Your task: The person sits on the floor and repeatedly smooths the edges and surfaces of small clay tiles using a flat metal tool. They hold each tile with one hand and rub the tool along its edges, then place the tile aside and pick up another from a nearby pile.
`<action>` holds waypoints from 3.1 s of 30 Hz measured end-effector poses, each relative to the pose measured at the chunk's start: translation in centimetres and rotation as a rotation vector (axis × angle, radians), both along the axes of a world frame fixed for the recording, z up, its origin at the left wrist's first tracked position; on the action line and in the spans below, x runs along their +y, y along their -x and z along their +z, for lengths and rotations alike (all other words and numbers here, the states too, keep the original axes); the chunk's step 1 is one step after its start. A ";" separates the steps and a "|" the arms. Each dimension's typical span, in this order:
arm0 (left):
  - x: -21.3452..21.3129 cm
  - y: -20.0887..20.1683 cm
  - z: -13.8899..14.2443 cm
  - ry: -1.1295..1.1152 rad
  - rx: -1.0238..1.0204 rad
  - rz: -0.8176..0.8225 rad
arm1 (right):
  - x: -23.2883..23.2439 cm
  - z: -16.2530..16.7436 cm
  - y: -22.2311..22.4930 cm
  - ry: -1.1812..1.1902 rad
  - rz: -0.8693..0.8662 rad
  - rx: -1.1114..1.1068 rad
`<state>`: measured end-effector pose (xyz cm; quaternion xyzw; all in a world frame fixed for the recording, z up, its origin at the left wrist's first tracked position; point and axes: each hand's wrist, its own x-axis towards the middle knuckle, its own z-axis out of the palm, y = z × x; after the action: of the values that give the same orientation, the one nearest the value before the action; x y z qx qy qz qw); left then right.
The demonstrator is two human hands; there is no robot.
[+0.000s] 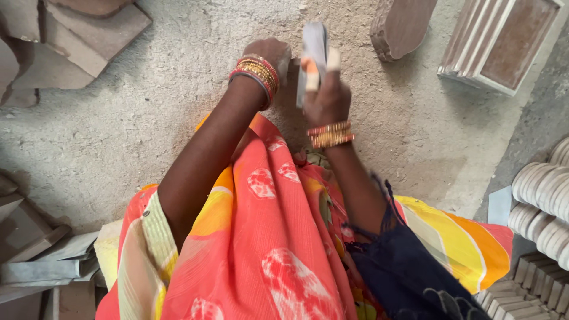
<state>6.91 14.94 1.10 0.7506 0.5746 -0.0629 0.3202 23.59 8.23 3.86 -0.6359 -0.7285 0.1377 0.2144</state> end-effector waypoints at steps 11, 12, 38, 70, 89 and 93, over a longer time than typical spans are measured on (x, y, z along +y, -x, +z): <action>0.1 0.5 1.1 -0.020 -0.007 0.016 | -5.5 1.2 -1.9 0.088 -0.189 0.332; 0.1 0.5 1.1 -0.009 0.004 0.006 | -4.5 1.2 -1.8 0.120 -0.208 0.339; -1.9 -0.9 1.7 0.033 -0.013 0.228 | -2.3 3.7 -0.9 -0.033 -0.273 0.248; -2.5 -1.8 2.0 -0.066 -0.042 0.330 | 0.8 1.9 -3.1 0.191 -0.189 0.613; -2.2 -2.1 0.4 -0.110 -0.038 0.224 | -0.9 2.6 -1.3 -0.254 0.095 -0.035; -2.4 -2.5 0.9 -0.107 -0.016 0.205 | 2.6 1.1 -2.2 -0.105 0.088 -0.183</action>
<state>9.40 12.50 2.02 0.7044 0.6484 0.0070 0.2888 25.84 10.84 4.96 -0.6010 -0.7785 0.0502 0.1736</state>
